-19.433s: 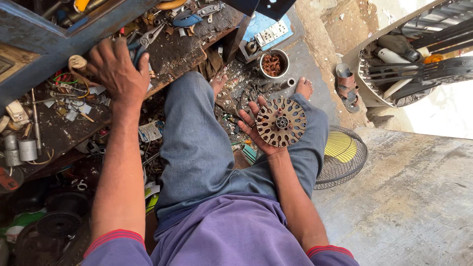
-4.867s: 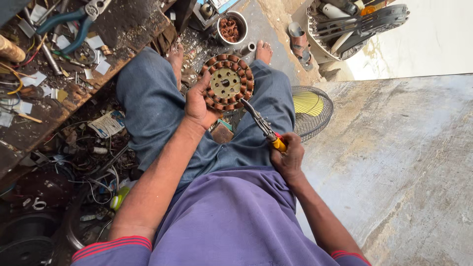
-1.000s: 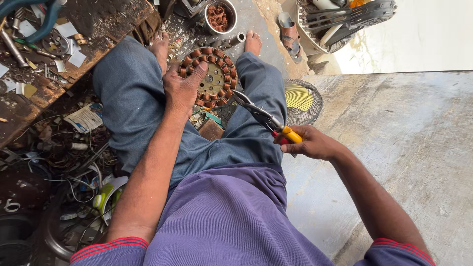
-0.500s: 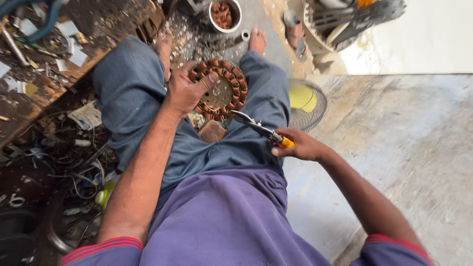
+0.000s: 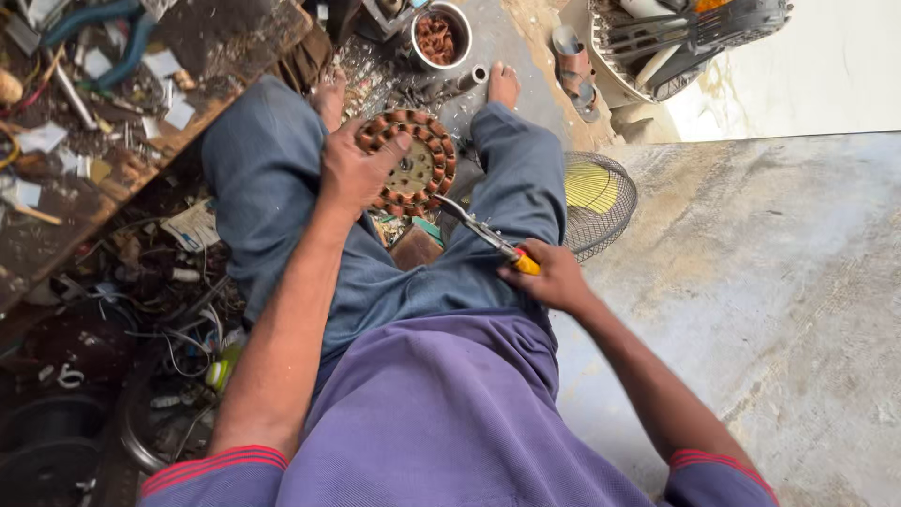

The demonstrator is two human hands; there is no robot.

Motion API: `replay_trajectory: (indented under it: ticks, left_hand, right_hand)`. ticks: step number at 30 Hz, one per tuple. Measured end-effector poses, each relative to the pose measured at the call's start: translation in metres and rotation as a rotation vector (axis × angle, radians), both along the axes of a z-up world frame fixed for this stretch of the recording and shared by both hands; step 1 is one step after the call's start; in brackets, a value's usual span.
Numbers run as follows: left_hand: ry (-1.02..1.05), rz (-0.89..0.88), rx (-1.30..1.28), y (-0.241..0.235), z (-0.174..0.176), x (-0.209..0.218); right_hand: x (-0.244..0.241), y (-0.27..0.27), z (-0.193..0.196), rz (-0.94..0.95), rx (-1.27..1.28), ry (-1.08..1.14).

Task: The person works on a ceiling fan motor stator, manipulating the copper coils and wire by hand and using pliers.

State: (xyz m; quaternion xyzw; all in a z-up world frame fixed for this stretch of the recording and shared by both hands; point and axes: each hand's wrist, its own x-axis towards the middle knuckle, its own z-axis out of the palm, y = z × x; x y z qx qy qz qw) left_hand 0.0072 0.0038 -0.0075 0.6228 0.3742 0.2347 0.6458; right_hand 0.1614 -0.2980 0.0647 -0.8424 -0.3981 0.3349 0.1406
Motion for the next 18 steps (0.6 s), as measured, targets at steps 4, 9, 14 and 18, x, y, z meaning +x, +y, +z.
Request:
replay_trajectory:
  ticks: [4, 9, 14, 18]
  left_hand:
    - [-0.092, -0.144, -0.046, -0.014, 0.001, 0.000]
    - [-0.348, -0.213, -0.602, -0.016, -0.005, 0.012]
    - [-0.019, -0.111, -0.583, -0.025, -0.035, 0.028]
    - [-0.314, -0.101, -0.654, -0.024, -0.030, 0.021]
  right_hand:
    - [0.015, -0.013, 0.007, -0.023, -0.183, 0.283]
    - [-0.004, -0.018, -0.010, -0.061, 0.056, 0.093]
    - [-0.025, -0.004, -0.030, -0.249, 0.277, -0.319]
    - [-0.016, -0.019, -0.022, -0.276, 0.237, -0.207]
